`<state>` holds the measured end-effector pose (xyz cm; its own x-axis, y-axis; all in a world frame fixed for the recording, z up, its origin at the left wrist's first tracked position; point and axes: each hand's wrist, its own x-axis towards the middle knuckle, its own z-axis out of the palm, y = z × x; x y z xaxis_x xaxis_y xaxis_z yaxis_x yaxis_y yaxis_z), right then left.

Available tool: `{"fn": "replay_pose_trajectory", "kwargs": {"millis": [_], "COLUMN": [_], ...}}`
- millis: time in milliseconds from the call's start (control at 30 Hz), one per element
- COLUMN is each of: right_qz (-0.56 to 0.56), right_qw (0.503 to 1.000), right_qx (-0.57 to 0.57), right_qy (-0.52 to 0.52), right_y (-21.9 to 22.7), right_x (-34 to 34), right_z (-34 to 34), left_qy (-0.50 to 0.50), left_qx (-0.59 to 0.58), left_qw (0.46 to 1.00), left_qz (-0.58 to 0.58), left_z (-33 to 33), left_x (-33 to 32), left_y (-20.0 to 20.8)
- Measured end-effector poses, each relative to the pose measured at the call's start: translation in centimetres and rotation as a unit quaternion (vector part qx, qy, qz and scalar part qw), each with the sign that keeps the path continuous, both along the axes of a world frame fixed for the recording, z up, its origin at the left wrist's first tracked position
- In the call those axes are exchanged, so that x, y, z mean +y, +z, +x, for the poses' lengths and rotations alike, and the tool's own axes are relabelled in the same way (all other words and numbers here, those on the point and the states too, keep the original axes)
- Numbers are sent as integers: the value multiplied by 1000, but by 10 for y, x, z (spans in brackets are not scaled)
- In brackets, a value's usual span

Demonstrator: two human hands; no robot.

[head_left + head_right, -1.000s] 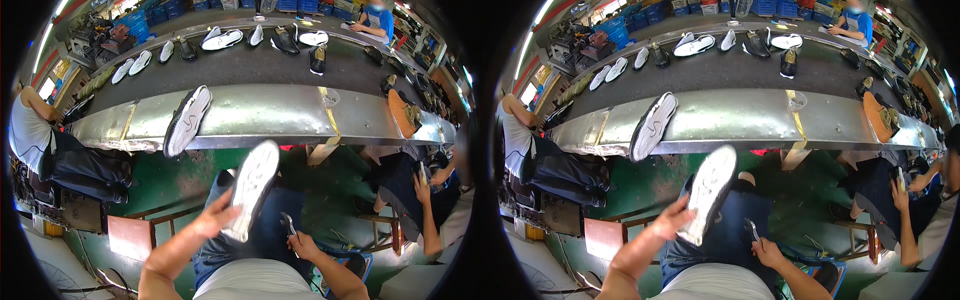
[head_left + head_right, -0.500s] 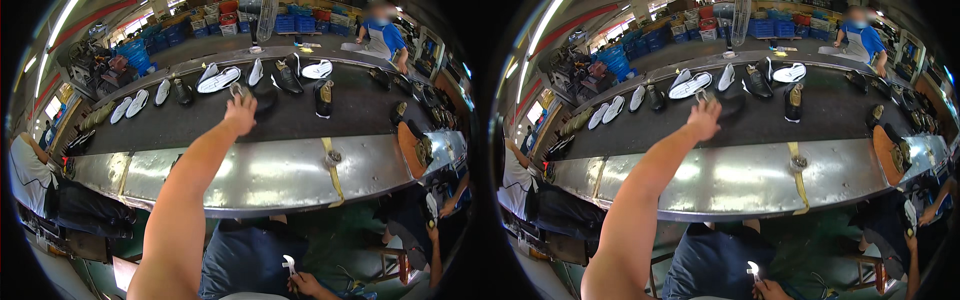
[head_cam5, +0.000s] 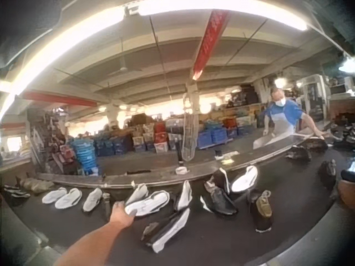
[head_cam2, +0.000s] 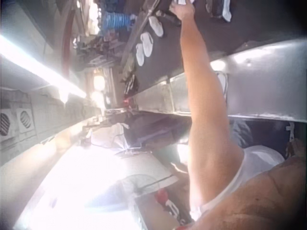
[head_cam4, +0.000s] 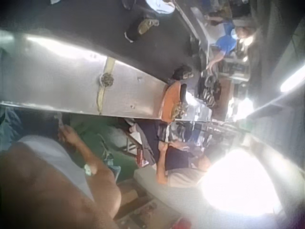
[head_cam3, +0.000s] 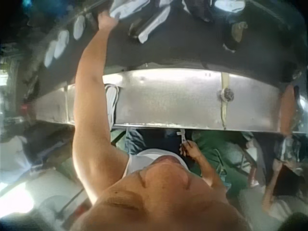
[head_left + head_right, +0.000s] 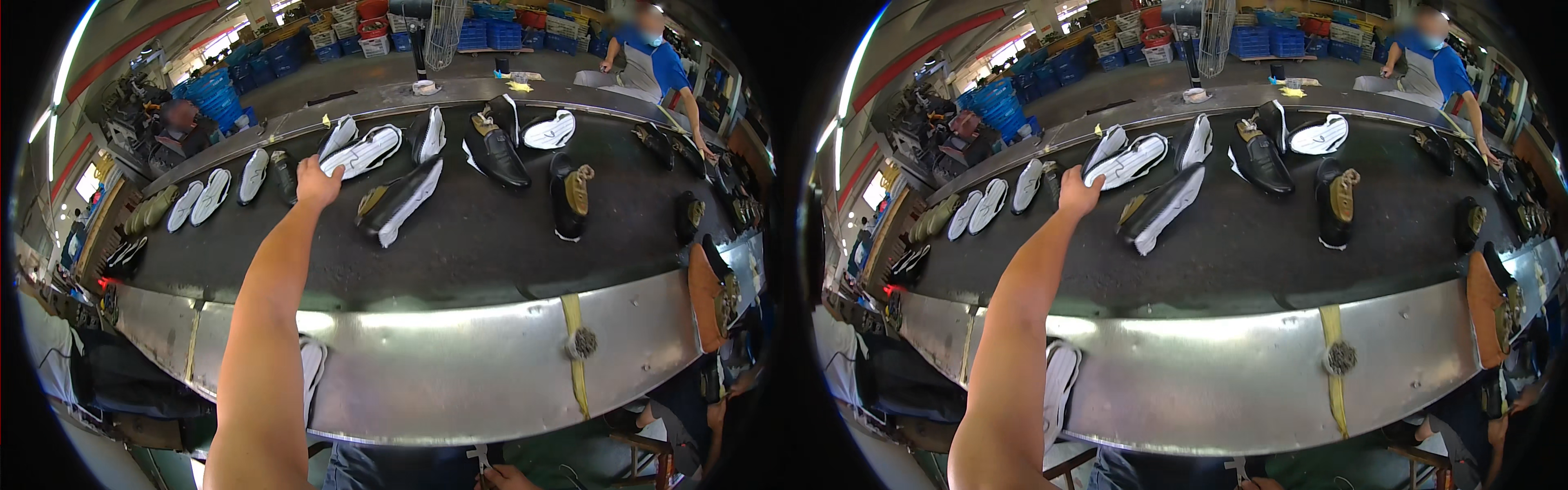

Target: Manually shaping and tightening a shoe upper onto a last using a handheld tool.

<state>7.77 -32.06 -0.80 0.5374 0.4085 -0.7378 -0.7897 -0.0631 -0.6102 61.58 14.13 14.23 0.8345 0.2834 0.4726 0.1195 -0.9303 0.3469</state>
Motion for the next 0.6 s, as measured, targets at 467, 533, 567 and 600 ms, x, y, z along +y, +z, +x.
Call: {"fn": "replay_pose_trajectory", "kwargs": {"millis": [467,533,567,600], "right_qz": [-188,-214,-226,-239], "right_qw": [972,964,959,955], "right_qx": [68,65,62,60], "right_qy": [123,146,157,166], "right_y": [-22,-19,-18,-15], "right_x": [36,37,38,38], "right_z": [80,76,73,66], "left_qy": [-78,-76,-77,-71], "left_qx": [243,267,274,273], "left_qw": [947,956,956,957], "left_qz": [-198,-98,-73,-60], "left_z": [123,116,108,98], "left_x": [71,66,57,48], "left_y": [-30,-17,-17,-15]}}
